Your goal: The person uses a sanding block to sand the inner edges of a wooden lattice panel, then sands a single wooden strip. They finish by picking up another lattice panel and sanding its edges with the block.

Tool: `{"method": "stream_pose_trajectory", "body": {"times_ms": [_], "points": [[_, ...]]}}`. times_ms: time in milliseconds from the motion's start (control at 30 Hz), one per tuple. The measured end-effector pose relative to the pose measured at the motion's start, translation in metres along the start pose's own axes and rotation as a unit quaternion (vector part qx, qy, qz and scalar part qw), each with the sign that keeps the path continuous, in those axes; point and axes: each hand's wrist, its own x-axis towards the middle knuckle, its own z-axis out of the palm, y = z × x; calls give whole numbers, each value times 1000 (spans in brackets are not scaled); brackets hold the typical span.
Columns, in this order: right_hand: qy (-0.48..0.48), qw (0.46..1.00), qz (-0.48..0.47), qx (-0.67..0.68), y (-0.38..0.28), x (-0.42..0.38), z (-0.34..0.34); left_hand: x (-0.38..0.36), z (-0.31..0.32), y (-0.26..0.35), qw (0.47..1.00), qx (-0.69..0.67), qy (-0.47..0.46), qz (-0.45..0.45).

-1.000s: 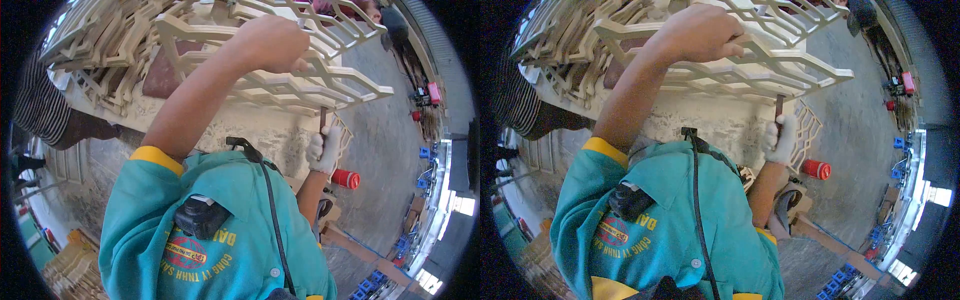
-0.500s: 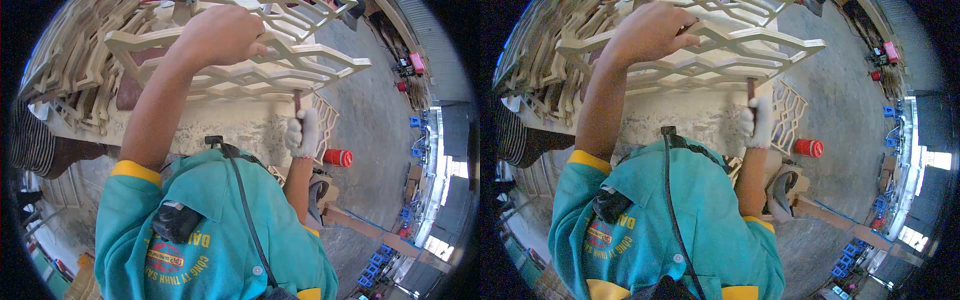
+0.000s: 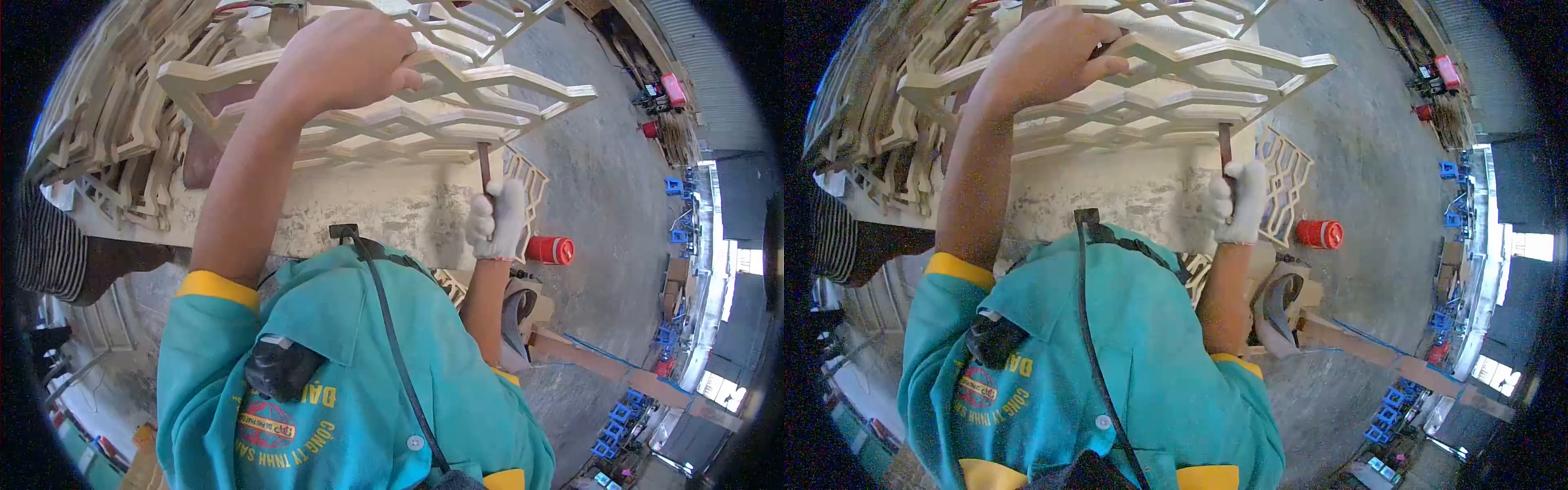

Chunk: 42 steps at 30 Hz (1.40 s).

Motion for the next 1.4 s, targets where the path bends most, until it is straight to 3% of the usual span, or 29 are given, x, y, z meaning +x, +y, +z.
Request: {"method": "stream_pose_trajectory", "body": {"times_ms": [167,267,300,400,433,567,667,700,833,933,1067,1200,1267,1333,1400], "points": [[32,999,-24,29,-7,-7,6,2,4,-3,999,-10,32,27],[5,996,-31,-84,11,8,-7,2,19,-11,998,2,55,18],[-9,1000,18,-14,4,7,-9,5,23,-12,997,11,68,16],[20,999,-17,-28,1,1,0,5,25,-11,998,16,64,6],[-27,996,50,-70,5,6,-9,4,24,-10,998,17,59,7],[2,999,28,39,-3,8,-11,3,21,-7,999,13,53,2],[-11,995,-1,-98,8,12,-15,2,19,-6,999,16,48,-3],[-8,999,37,0,-3,10,-18,3,16,-6,999,16,43,-6],[-5,993,-16,-121,9,12,-20,1,16,-4,999,9,37,-12],[-33,998,0,57,-7,5,-19,3,13,-4,999,0,34,-13],[38,993,-32,-103,10,21,-32,0,13,-3,999,-5,43,-6],[-50,995,18,-83,5,5,-20,-2,15,-1,999,-7,39,-13],[-35,997,-6,-66,5,11,-27,-1,19,-3,998,-7,63,-5],[-19,999,3,38,-7,2,-18,-1,16,-1,999,-4,53,-8],[7,997,8,-73,-2,-3,-11,-3,16,0,999,-3,47,-9]]}}
